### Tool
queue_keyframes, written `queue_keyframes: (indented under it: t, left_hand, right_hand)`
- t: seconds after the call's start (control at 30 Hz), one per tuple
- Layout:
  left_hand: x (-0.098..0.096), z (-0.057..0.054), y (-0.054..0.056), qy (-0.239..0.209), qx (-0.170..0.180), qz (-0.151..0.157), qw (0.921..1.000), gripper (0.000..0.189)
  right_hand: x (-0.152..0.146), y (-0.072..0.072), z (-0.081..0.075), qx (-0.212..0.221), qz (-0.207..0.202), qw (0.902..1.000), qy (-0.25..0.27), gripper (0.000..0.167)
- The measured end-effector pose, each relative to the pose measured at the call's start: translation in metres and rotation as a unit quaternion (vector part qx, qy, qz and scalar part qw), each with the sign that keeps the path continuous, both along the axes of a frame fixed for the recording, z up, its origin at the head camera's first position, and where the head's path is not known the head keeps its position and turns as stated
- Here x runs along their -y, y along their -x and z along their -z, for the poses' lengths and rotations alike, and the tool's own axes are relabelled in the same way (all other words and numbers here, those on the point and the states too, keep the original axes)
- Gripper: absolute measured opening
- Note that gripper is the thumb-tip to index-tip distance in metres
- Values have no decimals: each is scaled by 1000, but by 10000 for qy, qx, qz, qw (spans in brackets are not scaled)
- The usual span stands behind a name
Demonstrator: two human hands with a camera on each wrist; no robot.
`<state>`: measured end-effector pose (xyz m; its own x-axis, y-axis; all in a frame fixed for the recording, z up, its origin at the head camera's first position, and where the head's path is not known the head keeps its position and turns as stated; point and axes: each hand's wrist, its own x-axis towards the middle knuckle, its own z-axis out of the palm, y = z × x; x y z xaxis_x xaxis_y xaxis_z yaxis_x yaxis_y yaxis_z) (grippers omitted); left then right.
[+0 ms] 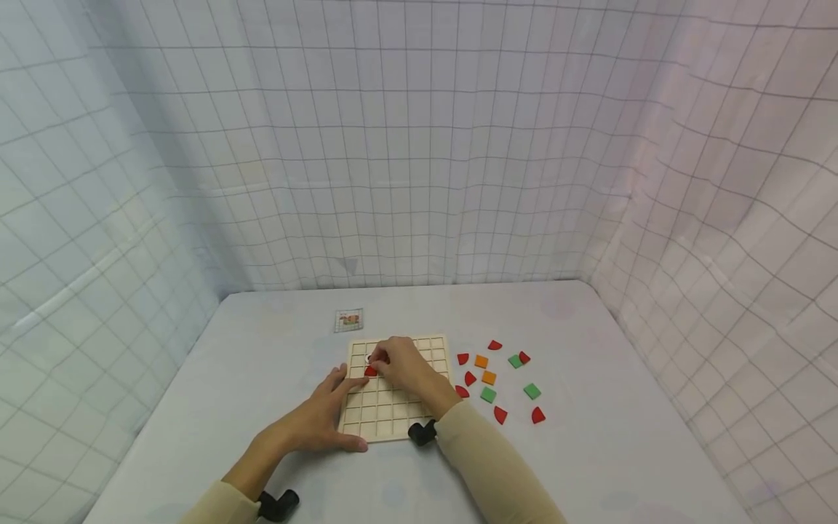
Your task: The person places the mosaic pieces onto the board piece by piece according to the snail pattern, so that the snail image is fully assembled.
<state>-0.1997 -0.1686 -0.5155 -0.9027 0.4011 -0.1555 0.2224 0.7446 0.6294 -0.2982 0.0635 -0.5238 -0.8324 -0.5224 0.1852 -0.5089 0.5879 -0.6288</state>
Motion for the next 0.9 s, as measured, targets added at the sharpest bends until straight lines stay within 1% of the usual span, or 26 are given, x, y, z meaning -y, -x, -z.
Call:
queue_keyframes:
  t: [0.13,0.2,0.23,0.27,0.4,0.43,0.47,0.6,0.63,0.7,0.73,0.77,0.87,0.9]
  left_hand:
    - [-1,2,-2,-23,41,38,10000,118]
    - [-2,1,-2,-13,30,28,10000,118]
    - [-2,1,-3,-2,23,18,10000,118]
    - [-2,1,-3,11,14,10,10000,118]
    - [-2,0,-2,53,-19,23,10000,117]
    - [-2,0,-2,56,-26,35,10000,117]
    - [-1,0,-2,56,-34,49,10000,118]
    - [0,-1,-1,66,-55,93,9999,124]
    - [0,-1,-1,74,-47,92,9999,125]
    - [0,-2,-1,90,-25,86,9999,128]
    - [0,-2,-2,99,-10,73,9999,128]
    - [1,-3,-2,105,9,62,9999,129]
    - [1,-3,-2,119,19,39,9999,129]
    - [1,-4,-2,123,16,25,9999,129]
  right_hand:
    - [0,-3,-1,27,-97,9999,-133,9]
    - [0,-2,0,-58,-153,9997,-154,9]
    - [0,1,5,-219,-232,9994,-141,10]
    - [0,1,5,-279,-246,9992,-130,10]
    - [1,1,5,-407,-172,9989,-132,9]
    - [1,1,4,-399,-134,9990,-142,9]
    - [2,-2,-1,-275,-52,9995,-165,9]
    - [3,0,-2,-254,-30,9995,-160,9]
    - [3,1,-1,-276,-55,9995,-135,9]
    - [4,9,11,-489,-111,9987,-113,10]
    - [4,9,12,-523,-138,9985,-86,9]
    - [4,14,18,-659,-160,9977,-88,9]
    - [5,17,22,-789,-181,9967,-85,9]
    - [6,15,18,-729,-192,9971,-85,9]
